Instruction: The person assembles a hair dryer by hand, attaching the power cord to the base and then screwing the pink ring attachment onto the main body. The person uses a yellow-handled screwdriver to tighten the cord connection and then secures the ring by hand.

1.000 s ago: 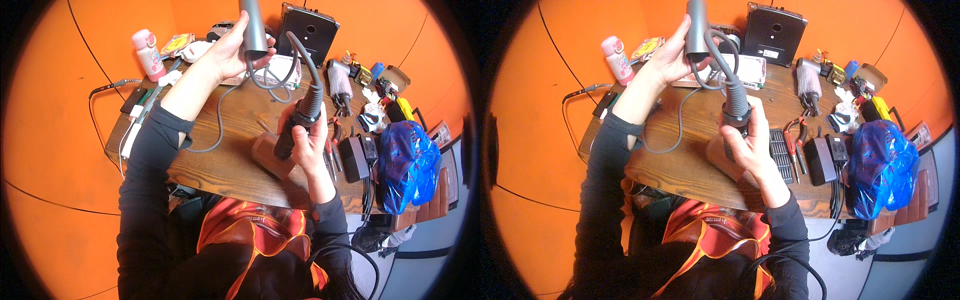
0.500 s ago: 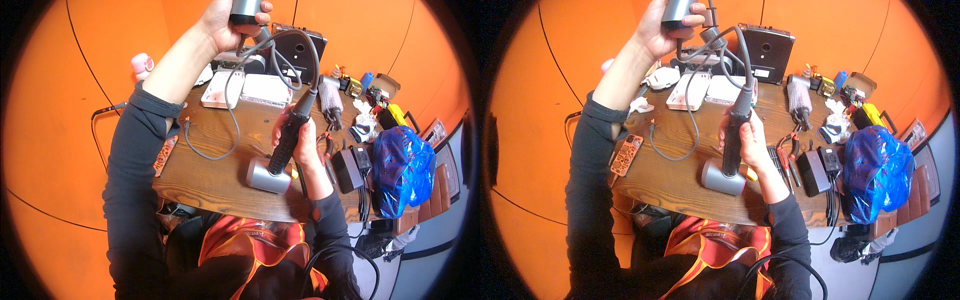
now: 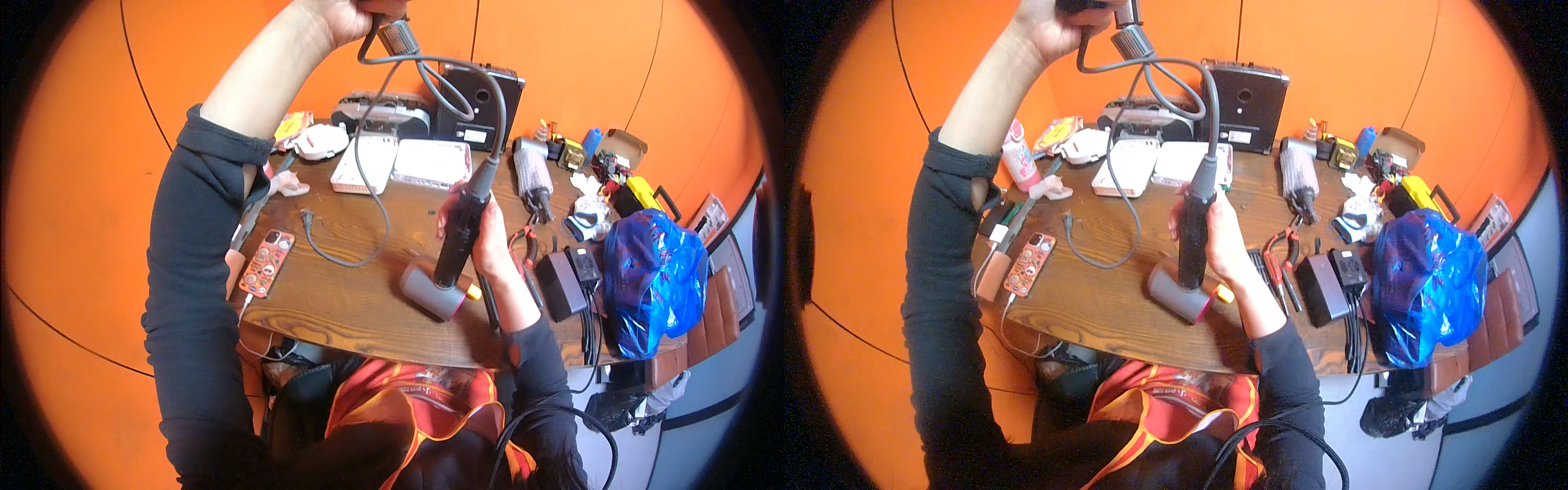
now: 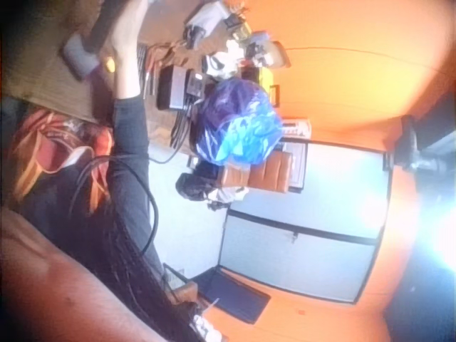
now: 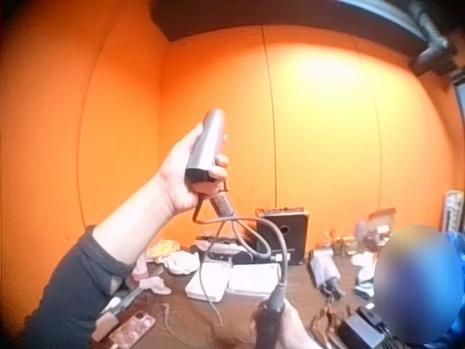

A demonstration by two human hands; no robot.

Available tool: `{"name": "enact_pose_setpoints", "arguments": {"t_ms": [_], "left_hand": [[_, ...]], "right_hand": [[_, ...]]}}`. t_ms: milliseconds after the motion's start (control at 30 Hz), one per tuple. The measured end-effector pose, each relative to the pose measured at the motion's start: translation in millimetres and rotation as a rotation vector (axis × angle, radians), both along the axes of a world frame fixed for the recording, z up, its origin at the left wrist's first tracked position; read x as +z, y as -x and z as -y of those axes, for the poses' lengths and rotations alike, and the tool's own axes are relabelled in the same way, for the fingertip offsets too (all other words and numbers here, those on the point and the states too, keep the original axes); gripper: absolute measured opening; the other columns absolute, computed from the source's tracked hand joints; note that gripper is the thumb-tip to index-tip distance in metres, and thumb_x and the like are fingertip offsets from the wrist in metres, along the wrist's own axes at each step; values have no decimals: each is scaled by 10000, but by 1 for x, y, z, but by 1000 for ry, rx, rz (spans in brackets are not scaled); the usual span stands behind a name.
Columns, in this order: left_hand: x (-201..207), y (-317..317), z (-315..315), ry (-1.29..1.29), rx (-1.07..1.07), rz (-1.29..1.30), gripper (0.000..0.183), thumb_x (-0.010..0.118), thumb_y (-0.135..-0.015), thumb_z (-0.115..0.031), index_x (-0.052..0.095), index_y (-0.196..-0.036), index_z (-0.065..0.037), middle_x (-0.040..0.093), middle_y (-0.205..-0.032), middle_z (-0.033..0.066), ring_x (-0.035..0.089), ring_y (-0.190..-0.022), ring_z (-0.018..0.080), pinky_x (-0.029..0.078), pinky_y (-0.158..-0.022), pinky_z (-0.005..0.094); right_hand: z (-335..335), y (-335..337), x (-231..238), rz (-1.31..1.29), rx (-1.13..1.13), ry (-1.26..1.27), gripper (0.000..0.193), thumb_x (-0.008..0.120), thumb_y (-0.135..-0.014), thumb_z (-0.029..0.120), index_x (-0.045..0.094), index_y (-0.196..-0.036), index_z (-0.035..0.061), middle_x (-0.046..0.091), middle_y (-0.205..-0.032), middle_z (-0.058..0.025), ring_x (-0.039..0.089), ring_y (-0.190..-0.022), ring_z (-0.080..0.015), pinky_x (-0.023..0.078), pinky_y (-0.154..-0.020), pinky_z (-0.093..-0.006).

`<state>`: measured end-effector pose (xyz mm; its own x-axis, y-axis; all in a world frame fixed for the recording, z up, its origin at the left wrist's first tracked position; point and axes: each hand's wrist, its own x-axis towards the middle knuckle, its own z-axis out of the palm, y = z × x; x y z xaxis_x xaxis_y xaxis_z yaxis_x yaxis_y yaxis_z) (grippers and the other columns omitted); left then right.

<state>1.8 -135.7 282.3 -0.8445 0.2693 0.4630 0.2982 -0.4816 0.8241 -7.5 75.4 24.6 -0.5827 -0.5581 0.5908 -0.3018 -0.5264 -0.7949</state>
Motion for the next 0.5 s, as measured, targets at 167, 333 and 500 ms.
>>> {"name": "enact_pose_setpoints", "arguments": {"t_ms": [167,333,500], "left_hand": [[20,-11,-7,-44,30,-27,421,431,-883,-521,434,-1078,-148,507,-746,78,517,-539,163,343,-338,209],[39,-23,-7,15,66,-123,445,432,-882,-523,427,-1123,-149,507,-742,72,513,-527,155,329,-327,195],[64,-31,-8,182,7,-137,440,461,-883,-492,436,-1091,-104,510,-737,62,511,-531,153,385,-366,202]], "right_hand": [[1,-2,0,-21,34,53,691,345,-853,650,443,-1157,38,560,-798,-80,547,-700,-145,454,-653,-296],[3,0,9,128,10,201,527,337,-929,504,435,-1153,37,570,-832,-94,544,-701,-150,455,-659,-292],[-1,-1,35,11,-162,131,267,384,-953,217,409,-1158,48,535,-754,-50,504,-630,-90,427,-569,-221]]}}
